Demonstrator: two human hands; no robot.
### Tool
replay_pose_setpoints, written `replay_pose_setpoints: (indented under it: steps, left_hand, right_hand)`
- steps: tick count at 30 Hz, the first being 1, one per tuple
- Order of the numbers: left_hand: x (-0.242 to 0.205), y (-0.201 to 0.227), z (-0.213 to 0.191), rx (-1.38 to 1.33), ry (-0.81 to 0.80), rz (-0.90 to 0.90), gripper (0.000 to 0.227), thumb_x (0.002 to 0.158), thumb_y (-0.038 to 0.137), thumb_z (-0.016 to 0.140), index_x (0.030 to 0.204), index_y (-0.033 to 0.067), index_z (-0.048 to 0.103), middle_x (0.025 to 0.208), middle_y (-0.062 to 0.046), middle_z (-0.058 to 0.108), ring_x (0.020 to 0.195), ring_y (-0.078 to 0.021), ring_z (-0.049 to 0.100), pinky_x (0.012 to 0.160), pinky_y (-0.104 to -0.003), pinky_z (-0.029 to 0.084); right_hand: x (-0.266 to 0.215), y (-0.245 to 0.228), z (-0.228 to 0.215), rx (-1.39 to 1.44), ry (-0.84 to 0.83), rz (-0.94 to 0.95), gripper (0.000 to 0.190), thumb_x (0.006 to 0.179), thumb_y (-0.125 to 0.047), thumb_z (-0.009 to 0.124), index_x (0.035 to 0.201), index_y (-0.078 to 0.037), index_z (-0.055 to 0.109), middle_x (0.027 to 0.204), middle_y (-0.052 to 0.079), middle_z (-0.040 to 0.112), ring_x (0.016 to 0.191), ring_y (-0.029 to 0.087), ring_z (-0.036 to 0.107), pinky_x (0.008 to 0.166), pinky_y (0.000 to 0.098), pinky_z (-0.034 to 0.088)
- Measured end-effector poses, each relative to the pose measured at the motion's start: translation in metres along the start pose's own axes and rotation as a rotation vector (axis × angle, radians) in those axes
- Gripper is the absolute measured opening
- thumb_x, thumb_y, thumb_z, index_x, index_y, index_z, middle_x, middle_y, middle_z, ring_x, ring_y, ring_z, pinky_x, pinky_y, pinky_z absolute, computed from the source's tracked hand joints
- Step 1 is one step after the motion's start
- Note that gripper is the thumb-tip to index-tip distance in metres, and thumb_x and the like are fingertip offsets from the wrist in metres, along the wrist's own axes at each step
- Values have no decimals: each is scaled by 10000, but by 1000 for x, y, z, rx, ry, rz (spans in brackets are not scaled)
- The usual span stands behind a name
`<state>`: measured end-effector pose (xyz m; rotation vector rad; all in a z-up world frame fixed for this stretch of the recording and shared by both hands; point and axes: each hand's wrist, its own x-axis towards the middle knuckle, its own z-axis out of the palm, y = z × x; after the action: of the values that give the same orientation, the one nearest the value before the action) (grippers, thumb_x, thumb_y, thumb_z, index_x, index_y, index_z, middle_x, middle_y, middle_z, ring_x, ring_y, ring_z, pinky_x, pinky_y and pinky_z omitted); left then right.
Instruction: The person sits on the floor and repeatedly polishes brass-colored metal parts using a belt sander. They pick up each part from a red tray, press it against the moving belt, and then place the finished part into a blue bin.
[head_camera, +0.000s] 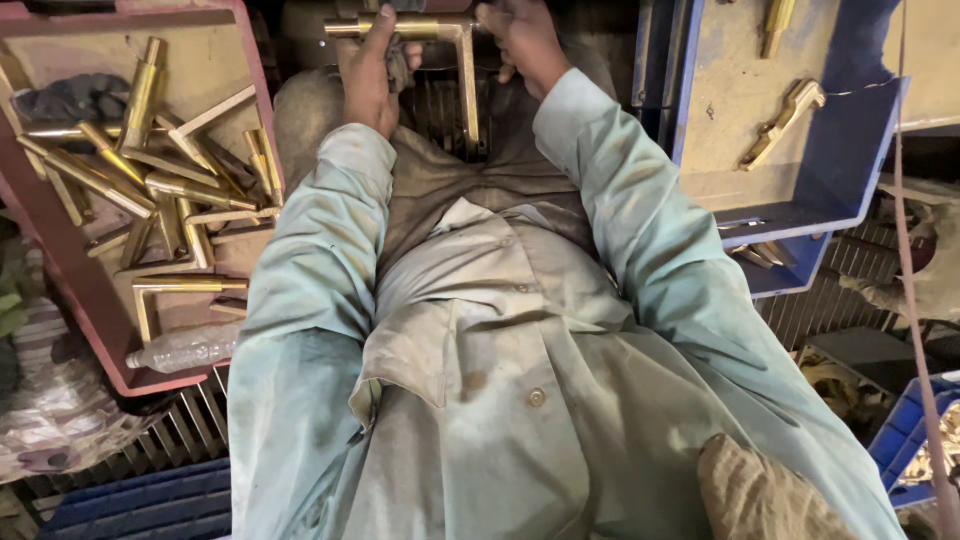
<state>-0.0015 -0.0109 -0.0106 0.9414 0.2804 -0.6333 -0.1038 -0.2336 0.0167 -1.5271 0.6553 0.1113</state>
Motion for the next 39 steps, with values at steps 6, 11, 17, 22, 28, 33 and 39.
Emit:
replay_pose_setpoints:
  steps: [6,11,17,22,28,33,39]
  left_hand:
    - [11,0,1,24,27,-118,328,973,244,762,1096,-36,643,885,-146,714,625,-203,707,505,-304,566]
    - [-19,20,-5,-53,-154,2,281,967,187,749,1123,-4,612,958,-129,723,723,-225,734,583,-330,593]
    - [-21,29,0,-160,-314,111,259,1000,108,779,1160,27,593,996,-106,688,792,-232,694,684,-360,557]
    - [-14,18,-8,-204,-231,-20,222,987,141,776,1119,19,645,971,-88,688,768,-223,696,679,-346,563]
    - [-9,15,-14,-83,-115,-12,224,958,181,792,1041,20,661,863,-84,684,685,-201,689,600,-318,560]
    - [-13,19,-5,-12,-52,-103,278,978,279,748,1017,14,671,831,-85,703,628,-174,684,528,-298,546]
    - [-61,61,30,-61,-177,176,263,992,314,709,1077,83,616,825,-56,660,541,-159,622,450,-290,486]
  right_hand:
    - [13,-2,6,-2,37,65,182,1023,-199,682,1049,-27,631,699,2,516,476,110,483,416,308,476]
    - [-24,1,10,-83,24,-457,248,1094,-224,636,1253,-34,613,1065,65,678,685,139,649,571,301,582]
    - [-47,-23,18,-151,57,-709,432,1126,-190,641,1479,-39,442,1374,113,577,1114,167,655,856,323,628]
    - [-43,-17,21,-202,79,-560,328,1126,-169,661,1403,-41,542,1261,89,656,1025,171,682,770,310,644]
    - [-9,5,18,13,-5,-361,221,1119,-192,647,1236,-15,584,882,53,612,624,141,600,569,346,603]
    - [-9,-14,14,184,-36,-57,196,1059,-268,627,1105,-78,606,680,-16,480,475,83,443,436,309,521]
    - [-91,-78,33,3,116,-245,184,1043,-230,634,1040,-63,558,729,10,539,474,86,450,404,283,456]
